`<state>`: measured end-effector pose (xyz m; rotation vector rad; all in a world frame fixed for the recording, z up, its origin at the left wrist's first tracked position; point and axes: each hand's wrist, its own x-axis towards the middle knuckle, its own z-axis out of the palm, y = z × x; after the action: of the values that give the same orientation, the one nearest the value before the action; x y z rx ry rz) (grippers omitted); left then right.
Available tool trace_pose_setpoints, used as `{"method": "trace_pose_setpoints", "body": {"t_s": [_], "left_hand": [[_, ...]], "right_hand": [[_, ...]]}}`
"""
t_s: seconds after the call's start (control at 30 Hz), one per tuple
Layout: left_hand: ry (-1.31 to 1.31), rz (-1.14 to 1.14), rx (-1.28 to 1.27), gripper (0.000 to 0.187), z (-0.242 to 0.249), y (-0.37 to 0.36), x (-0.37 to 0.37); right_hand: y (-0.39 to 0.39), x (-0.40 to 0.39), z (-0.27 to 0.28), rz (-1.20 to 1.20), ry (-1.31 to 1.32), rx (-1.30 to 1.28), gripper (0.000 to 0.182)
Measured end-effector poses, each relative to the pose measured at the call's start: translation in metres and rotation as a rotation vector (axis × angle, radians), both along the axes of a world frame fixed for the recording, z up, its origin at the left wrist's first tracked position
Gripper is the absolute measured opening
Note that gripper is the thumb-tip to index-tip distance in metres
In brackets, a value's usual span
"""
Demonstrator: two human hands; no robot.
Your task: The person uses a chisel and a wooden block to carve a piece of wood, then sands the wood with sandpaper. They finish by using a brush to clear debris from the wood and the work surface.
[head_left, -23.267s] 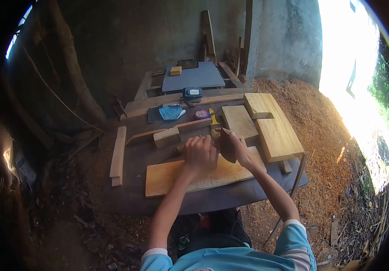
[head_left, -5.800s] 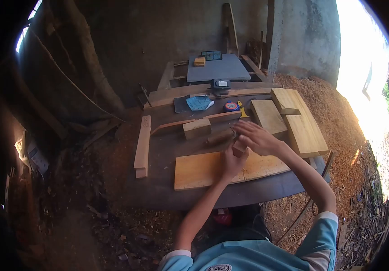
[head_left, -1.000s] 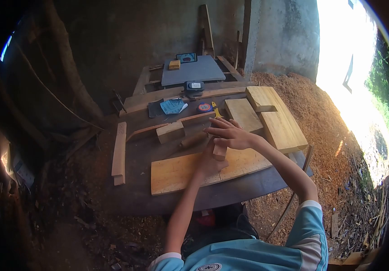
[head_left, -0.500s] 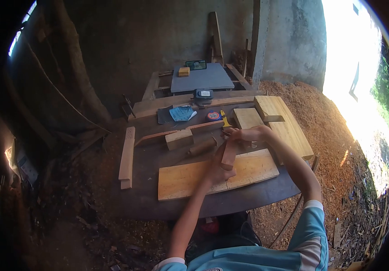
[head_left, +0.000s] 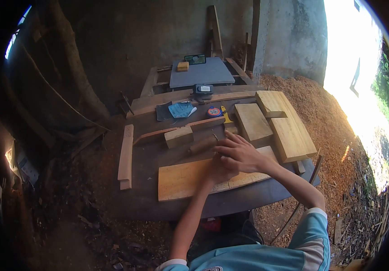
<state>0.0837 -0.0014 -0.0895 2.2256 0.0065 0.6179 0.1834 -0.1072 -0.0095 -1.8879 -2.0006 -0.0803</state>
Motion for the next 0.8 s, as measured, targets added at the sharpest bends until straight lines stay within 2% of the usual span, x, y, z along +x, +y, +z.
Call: {"method": "trace_pose_setpoints", "body": {"t_s": [0.03,0.07,0.13,0.23,0.27,0.3,0.37,0.43,0.47,0.6,0.63,0.67,0.7,0.77,0.8], "left_hand": [[-0.038,0.019,0.179,0.063,-0.001,-0.003,0.002],[-0.054,-0.021,0.043,0.060,-0.001,-0.003,0.004],[-0.017,-0.050,0.002,0.054,0.003,-0.003,0.001],[0.047,-0.086,-0.132,0.041,-0.002,0.000,-0.003],[0.072,-0.087,-0.197,0.039,0.006,-0.002,-0.006],[0.089,-0.084,-0.260,0.037,0.012,-0.002,-0.008],[0.127,-0.062,-0.203,0.039,0.011,-0.004,-0.009],[0.084,-0.031,-0.173,0.039,0.016,-0.008,-0.008],[0.116,-0.067,-0.170,0.045,0.013,-0.005,-0.008],[0.099,-0.011,-0.146,0.057,0.004,-0.004,-0.007],[0.049,0.008,-0.095,0.062,-0.006,-0.001,-0.006],[0.010,0.021,-0.234,0.060,0.001,-0.006,-0.006],[-0.007,0.039,-0.219,0.059,-0.005,-0.004,-0.003],[-0.042,0.076,-0.189,0.057,-0.017,-0.001,0.001],[-0.173,0.163,0.062,0.055,-0.023,-0.006,0.004]], "right_hand": [[-0.006,-0.008,0.000,0.036,-0.071,0.038,0.044],[-0.007,-0.009,0.001,0.057,-0.041,0.037,0.043],[-0.004,-0.002,0.008,0.108,0.020,0.041,0.041],[0.019,0.025,0.010,-0.007,0.042,-0.141,0.040],[0.021,0.020,0.003,-0.012,0.075,-0.033,0.037],[0.019,0.017,0.003,0.019,-0.009,0.071,0.035],[0.015,0.013,0.005,0.088,-0.179,0.280,0.032],[0.010,0.006,0.020,0.133,-0.082,0.114,0.029],[0.008,0.003,0.025,0.152,-0.029,0.030,0.027],[0.026,0.007,0.022,0.092,-0.023,-0.024,0.026],[0.049,0.053,-0.006,-0.007,-0.029,-0.016,0.026],[0.048,0.053,-0.002,-0.046,0.001,-0.045,0.026],[0.047,0.048,0.008,-0.082,0.026,-0.069,0.025],[0.034,0.001,0.018,0.049,-0.099,-0.115,0.025],[0.031,-0.014,0.024,0.173,-0.115,-0.106,0.024]]}}
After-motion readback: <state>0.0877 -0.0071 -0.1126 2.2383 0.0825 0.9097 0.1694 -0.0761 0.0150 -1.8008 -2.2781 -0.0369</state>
